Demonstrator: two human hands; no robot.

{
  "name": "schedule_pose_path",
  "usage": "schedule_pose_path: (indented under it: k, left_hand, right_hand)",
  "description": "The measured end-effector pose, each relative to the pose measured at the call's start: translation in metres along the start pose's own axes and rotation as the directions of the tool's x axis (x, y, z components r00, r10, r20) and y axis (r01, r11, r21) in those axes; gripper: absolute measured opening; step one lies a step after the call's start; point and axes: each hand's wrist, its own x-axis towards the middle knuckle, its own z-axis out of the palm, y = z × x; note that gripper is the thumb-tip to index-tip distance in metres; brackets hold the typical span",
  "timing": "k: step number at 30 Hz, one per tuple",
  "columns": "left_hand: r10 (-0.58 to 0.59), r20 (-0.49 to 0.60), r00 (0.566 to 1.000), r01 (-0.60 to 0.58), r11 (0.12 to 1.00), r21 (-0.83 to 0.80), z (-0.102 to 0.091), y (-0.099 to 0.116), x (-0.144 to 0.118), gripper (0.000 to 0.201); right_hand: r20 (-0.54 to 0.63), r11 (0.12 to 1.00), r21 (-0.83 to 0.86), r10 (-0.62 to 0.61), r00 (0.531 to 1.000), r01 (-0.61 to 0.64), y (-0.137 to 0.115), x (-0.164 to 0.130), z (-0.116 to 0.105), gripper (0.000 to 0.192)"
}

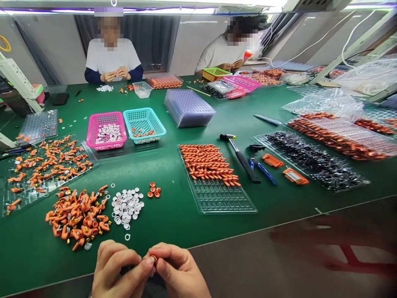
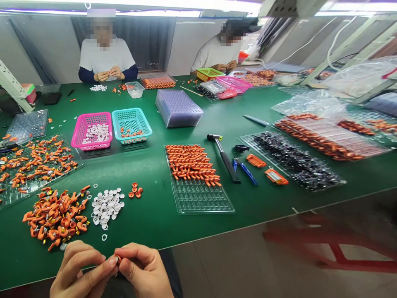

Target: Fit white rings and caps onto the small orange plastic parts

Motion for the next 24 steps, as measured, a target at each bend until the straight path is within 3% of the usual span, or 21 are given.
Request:
schedule_pose_path:
  k: [7,13,24]
  left_hand:
    - [-0.015,0.058,0.998,0.018,0.999,-0.036,0.0,-0.001,-0.001,0.015]
    - [-0.018,0.03,0.999,0.018,1.0,0.008,-0.003,-0.004,-0.007,0.019]
    - [-0.03,0.075,0.997,0.03,1.0,0.004,-0.004,-0.005,-0.011,0.027]
  right_hand:
    - [-0.011,0.998,-0.058,-0.014,1.0,0.014,0.0,0.001,0.0,0.017]
    - [-0.123,0.994,0.099,0.065,0.99,-0.053,0.0,-0.003,0.01,0.022]
    - [-0.069,0.997,0.071,0.028,0.997,-0.023,0.007,-0.001,0.004,0.019]
